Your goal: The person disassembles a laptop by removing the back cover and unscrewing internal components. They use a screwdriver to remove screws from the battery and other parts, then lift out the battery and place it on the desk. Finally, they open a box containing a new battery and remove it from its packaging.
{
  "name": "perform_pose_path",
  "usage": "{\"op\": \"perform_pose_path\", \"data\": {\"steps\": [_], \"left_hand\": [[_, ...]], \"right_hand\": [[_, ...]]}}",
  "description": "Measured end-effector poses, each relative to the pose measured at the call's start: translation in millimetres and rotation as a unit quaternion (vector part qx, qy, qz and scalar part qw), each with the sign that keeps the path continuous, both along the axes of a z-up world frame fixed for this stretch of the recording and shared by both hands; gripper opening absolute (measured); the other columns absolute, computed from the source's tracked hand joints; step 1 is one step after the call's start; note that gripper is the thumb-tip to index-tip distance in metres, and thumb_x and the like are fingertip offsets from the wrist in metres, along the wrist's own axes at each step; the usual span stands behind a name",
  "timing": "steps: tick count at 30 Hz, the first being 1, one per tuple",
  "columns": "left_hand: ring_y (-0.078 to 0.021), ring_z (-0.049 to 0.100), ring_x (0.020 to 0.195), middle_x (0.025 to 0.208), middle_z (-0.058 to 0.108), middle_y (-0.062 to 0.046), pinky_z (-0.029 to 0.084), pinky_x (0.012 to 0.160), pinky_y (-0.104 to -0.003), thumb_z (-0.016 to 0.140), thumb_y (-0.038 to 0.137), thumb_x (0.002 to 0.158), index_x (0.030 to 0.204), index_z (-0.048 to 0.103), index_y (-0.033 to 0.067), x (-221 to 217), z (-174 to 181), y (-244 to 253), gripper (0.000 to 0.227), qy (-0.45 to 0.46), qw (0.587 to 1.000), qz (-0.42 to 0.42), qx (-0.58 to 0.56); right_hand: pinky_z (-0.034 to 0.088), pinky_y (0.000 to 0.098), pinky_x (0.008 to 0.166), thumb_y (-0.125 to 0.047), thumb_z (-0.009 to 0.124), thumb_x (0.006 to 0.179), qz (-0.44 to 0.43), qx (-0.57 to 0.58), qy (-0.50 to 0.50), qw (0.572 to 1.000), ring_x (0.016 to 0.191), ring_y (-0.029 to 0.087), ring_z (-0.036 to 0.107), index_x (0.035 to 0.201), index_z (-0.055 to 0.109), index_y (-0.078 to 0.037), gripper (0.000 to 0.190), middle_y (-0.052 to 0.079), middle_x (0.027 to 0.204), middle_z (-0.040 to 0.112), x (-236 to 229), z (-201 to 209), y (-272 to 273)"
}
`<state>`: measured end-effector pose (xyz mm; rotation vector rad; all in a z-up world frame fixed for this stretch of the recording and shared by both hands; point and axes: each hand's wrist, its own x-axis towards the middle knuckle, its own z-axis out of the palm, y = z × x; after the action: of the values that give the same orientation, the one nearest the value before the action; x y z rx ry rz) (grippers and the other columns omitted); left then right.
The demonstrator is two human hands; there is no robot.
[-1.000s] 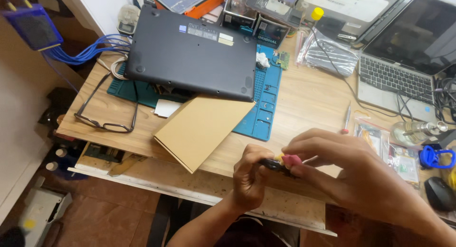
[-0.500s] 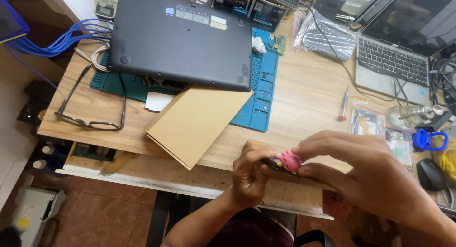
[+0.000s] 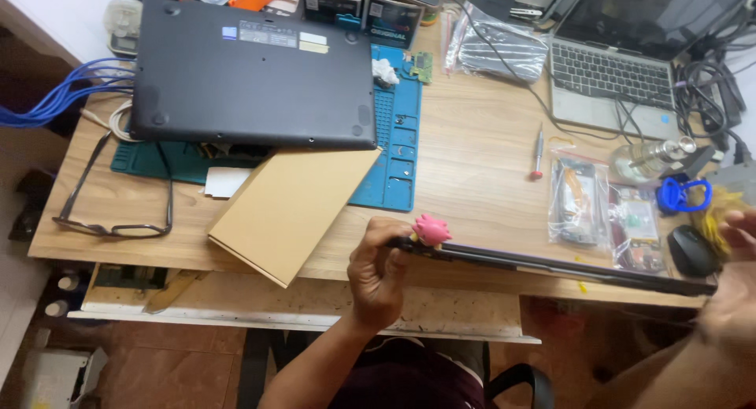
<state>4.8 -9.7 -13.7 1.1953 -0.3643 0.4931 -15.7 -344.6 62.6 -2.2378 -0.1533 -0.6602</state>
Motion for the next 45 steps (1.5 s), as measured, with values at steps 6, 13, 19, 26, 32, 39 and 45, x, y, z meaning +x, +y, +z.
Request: {"op": "perform_pose_path", "data": {"steps": [6, 13, 19, 26, 32, 39, 45], "left_hand": [[-0.0184, 0.052, 0.091, 0.094, 0.054, -0.008, 0.045, 0.081, -0.031, 0.049, 0.024, 0.095, 0.103, 0.052, 0.0047, 3, -11, -10, 0.021, 0.034, 0.998, 0.010, -0.043], [-0.0116, 0.053, 0.088, 0.094, 0.059, -0.006, 0.044, 0.081, -0.027, 0.051, 0.024, 0.092, 0.107, 0.054, 0.0012, 12, -11, -8, 0.028, 0.096, 0.994, 0.050, -0.016], [-0.0133, 0.054, 0.086, 0.087, 0.063, -0.011, 0.045, 0.079, -0.032, 0.036, 0.022, 0.097, 0.103, 0.061, 0.0026, 33, -54, -1, 0.032, 0.105, 0.993, 0.001, 0.052], [-0.0226, 0.049, 0.113, 0.110, 0.060, -0.016, 0.035, 0.098, -0.042, 0.032, 0.024, 0.100, 0.117, 0.056, 0.0035, 47, -65, 3, 0.035, 0.223, 0.970, 0.006, 0.098], [-0.0358, 0.030, 0.126, 0.122, 0.043, -0.030, 0.013, 0.106, -0.054, 0.039, 0.029, 0.097, 0.123, 0.038, -0.0018, 31, -14, -5, 0.041, 0.295, 0.952, -0.011, 0.077], [-0.0434, 0.025, 0.127, 0.121, 0.040, -0.036, 0.010, 0.104, -0.058, 0.041, 0.037, 0.093, 0.127, 0.032, -0.0036, 29, -6, 0, 0.053, 0.332, 0.935, -0.071, 0.102], [-0.0430, 0.024, 0.126, 0.123, 0.037, -0.034, 0.008, 0.103, -0.058, 0.041, 0.037, 0.093, 0.131, 0.030, -0.0059, 26, 1, -2, 0.059, 0.340, 0.931, -0.066, 0.113]], "right_hand": [[0.053, 0.0306, 0.091, -0.069, 0.051, 0.064, -0.183, 0.380, -0.081, 0.903, 0.097, 0.016, 0.066, 0.136, 0.038, -0.013, 0.092, 0.004, 0.109, 0.062, -24, -30, 21], [0.043, 0.0352, 0.091, -0.047, 0.037, 0.092, 0.047, 0.353, -0.019, 0.934, 0.097, 0.024, 0.057, 0.126, 0.046, 0.006, 0.063, 0.016, 0.106, 0.058, -17, -143, -19], [0.049, 0.0326, 0.058, -0.018, 0.030, 0.101, -0.109, 0.071, -0.164, 0.978, 0.065, 0.029, 0.056, 0.091, 0.054, 0.005, 0.034, 0.021, 0.072, 0.055, 7, -150, 8], [0.043, 0.0296, 0.083, -0.033, 0.042, 0.101, -0.145, 0.292, 0.009, 0.945, 0.078, 0.010, 0.047, 0.099, 0.060, -0.005, 0.033, 0.003, 0.084, 0.056, 20, -94, 57], [0.036, 0.0220, 0.076, -0.027, 0.047, 0.100, -0.093, 0.302, 0.114, 0.942, 0.074, 0.007, 0.039, 0.091, 0.054, -0.009, 0.021, -0.003, 0.077, 0.045, 15, -128, 31], [0.040, 0.0289, 0.091, -0.026, 0.051, 0.094, -0.092, 0.317, 0.171, 0.928, 0.096, 0.009, 0.046, 0.118, 0.056, -0.003, 0.033, 0.005, 0.105, 0.059, 10, -95, 51], [0.033, 0.0401, 0.102, -0.016, 0.052, 0.090, -0.075, 0.302, 0.197, 0.930, 0.119, 0.021, 0.044, 0.130, 0.043, 0.005, 0.046, 0.020, 0.125, 0.051, 6, -79, 60]]}}
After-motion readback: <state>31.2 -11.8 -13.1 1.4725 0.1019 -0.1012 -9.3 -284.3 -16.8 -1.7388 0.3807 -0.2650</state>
